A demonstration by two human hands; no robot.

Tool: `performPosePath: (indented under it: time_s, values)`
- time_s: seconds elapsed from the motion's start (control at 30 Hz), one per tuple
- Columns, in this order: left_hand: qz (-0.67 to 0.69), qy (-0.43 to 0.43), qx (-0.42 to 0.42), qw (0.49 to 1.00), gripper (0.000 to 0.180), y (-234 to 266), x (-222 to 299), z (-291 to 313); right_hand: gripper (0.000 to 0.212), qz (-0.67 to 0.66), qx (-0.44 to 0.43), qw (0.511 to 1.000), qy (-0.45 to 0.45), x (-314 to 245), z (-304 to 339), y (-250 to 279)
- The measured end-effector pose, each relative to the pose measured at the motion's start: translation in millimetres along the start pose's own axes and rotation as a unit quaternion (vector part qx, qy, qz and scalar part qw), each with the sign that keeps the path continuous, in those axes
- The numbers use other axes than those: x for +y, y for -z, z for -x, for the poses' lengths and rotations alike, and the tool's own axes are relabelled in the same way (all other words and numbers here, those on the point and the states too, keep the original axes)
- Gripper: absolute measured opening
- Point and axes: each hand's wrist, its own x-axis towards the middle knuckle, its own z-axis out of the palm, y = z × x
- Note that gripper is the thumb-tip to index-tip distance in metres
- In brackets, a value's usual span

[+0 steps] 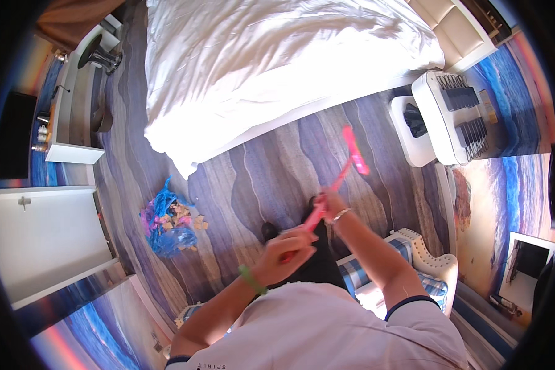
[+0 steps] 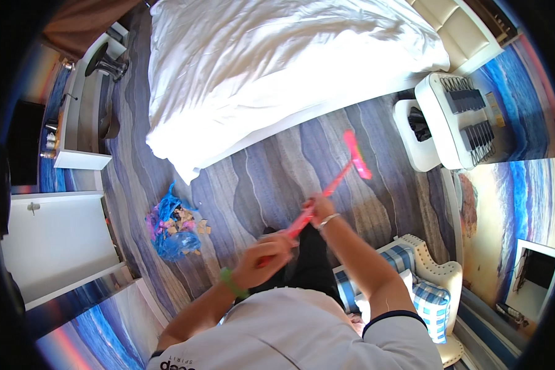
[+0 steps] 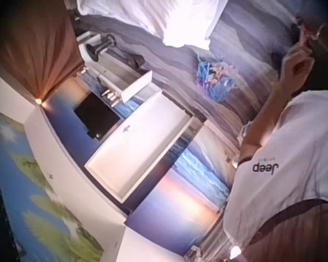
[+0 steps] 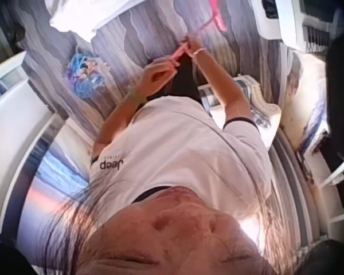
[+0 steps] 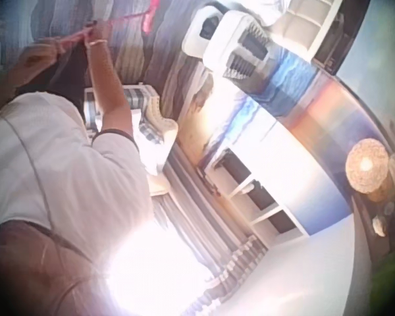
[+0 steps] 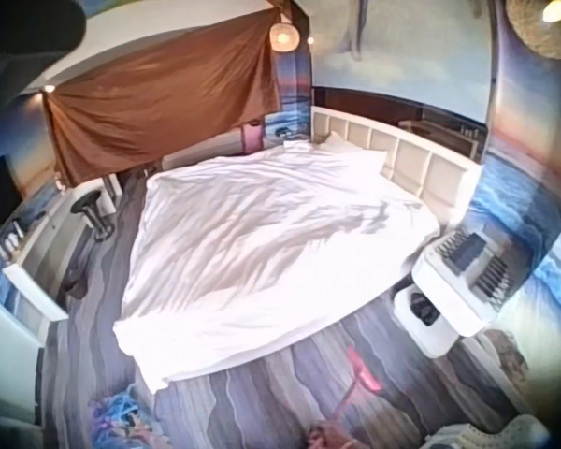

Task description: The person wipes a white cabinet and a sofa with a green cloth. They then sweep the floor with a pink broom, gathering debris into a pile and sweeping it into a dustpan.

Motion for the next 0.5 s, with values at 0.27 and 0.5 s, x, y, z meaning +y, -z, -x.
performPosePath:
  time_s: [0.27, 0.5]
  values:
    - [0.027, 0.014, 0.015, 0.999, 0.009, -108, -141, -110, 0.021, 0.101, 0.111, 0.989, -0.016, -128, -131, 137]
    - [-0.149, 0.138, 0.15, 0.968, 0.01, 42, 22, 26, 0.021, 0.075, 0.037, 0.983, -0.162, 129, -43, -81]
